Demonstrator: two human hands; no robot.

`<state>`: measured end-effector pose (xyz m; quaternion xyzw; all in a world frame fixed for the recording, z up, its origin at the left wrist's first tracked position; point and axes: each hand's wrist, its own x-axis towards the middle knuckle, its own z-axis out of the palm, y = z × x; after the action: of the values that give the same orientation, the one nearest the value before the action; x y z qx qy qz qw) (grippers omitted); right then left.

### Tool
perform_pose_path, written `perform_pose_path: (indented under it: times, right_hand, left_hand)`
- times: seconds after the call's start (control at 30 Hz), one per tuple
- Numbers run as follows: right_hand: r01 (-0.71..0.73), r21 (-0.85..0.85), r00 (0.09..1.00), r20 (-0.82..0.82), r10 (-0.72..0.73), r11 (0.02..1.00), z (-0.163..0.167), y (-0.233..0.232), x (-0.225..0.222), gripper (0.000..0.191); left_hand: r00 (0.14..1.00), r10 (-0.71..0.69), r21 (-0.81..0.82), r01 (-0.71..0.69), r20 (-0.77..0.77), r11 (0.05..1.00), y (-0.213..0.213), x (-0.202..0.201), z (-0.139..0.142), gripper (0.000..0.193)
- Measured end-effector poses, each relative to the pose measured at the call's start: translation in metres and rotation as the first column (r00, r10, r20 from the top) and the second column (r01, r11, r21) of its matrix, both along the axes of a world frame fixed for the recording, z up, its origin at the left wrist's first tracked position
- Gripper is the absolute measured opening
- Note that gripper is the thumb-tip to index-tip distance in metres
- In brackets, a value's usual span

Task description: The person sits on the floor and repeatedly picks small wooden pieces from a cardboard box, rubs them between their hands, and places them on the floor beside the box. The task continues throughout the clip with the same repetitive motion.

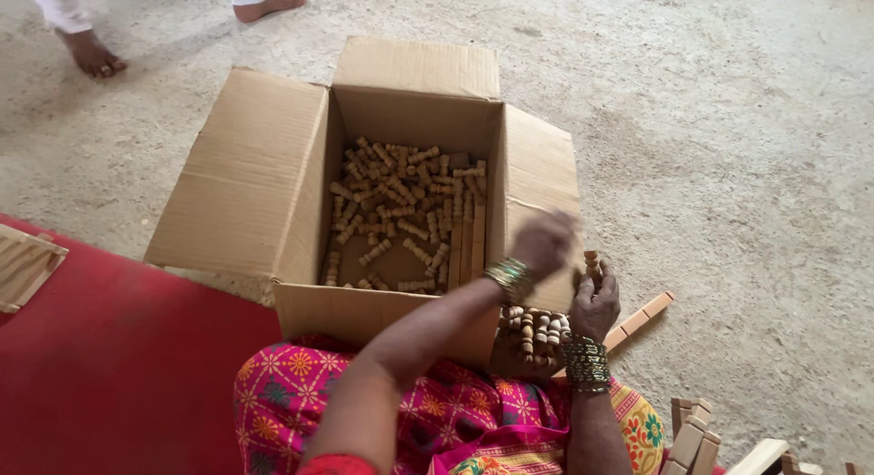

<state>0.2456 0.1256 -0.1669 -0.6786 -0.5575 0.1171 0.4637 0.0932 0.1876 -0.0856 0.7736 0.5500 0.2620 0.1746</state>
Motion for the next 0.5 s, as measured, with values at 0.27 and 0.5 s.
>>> perform_pose_path:
  times: [0.27, 0.5]
  right_hand:
    - [-0.028, -0.068, 0.974, 0.224, 0.043, 0.997, -0.035, 0.005, 0.013, 0.037]
    - [-0.138, -0.028, 0.987, 0.084, 0.140, 0.990, -0.037, 0.005, 0.015, 0.037]
  left_hand:
    - [0.878, -0.258, -0.226, 0.177, -0.403, 0.958, -0.028, 0.060, -0.077, 0.065]
    - [0.905, -0.302, -0.229, 0.240, -0.298, 0.943, -0.035, 0.056, -0.079, 0.041]
